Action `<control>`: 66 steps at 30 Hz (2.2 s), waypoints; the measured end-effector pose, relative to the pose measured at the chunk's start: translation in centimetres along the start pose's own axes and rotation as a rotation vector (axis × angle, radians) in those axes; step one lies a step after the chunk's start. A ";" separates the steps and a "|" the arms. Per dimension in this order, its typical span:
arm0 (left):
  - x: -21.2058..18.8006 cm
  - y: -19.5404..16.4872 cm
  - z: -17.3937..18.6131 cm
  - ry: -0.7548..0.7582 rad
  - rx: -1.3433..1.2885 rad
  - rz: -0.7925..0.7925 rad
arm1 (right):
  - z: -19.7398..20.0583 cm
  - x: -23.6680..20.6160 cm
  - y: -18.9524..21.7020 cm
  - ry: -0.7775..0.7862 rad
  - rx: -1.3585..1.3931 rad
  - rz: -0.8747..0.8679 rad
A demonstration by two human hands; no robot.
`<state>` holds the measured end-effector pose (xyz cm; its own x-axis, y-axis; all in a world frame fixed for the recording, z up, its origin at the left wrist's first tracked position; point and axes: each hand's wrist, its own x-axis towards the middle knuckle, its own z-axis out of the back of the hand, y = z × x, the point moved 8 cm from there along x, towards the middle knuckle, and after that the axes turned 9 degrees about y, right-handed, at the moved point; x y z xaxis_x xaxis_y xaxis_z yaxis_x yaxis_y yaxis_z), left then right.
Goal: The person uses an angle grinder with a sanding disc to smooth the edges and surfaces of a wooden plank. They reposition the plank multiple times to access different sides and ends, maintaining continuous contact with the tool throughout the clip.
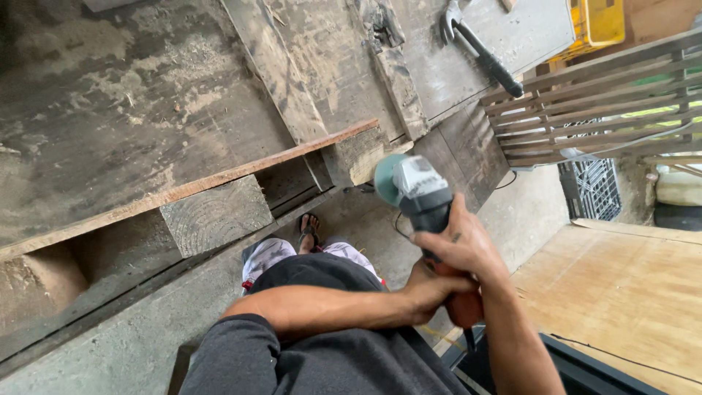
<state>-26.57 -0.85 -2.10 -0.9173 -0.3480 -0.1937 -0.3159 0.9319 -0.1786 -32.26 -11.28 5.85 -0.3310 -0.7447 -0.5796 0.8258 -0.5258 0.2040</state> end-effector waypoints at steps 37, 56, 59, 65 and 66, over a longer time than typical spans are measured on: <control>1.9 1.1 -0.4 -0.067 0.113 -0.014 | 1.2 0.5 -2.1 -0.026 0.039 0.077; 5.8 -4.8 2.0 0.056 -0.065 -0.241 | 3.1 5.0 5.7 -0.052 -0.143 0.322; 5.9 -4.6 2.5 0.006 -0.046 -0.272 | 2.8 5.5 4.5 0.007 -0.110 0.223; 7.3 -4.8 2.1 0.038 -0.069 -0.238 | 4.1 5.7 4.6 -0.015 -0.127 0.136; 7.0 -5.3 2.5 0.042 -0.074 -0.281 | 3.7 5.7 5.2 -0.002 -0.115 0.161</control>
<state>-30.71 -8.47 -4.87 -0.8002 -0.5902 -0.1067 -0.5742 0.8052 -0.1483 -31.59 -19.79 6.48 -0.1914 -0.8164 -0.5449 0.9148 -0.3496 0.2025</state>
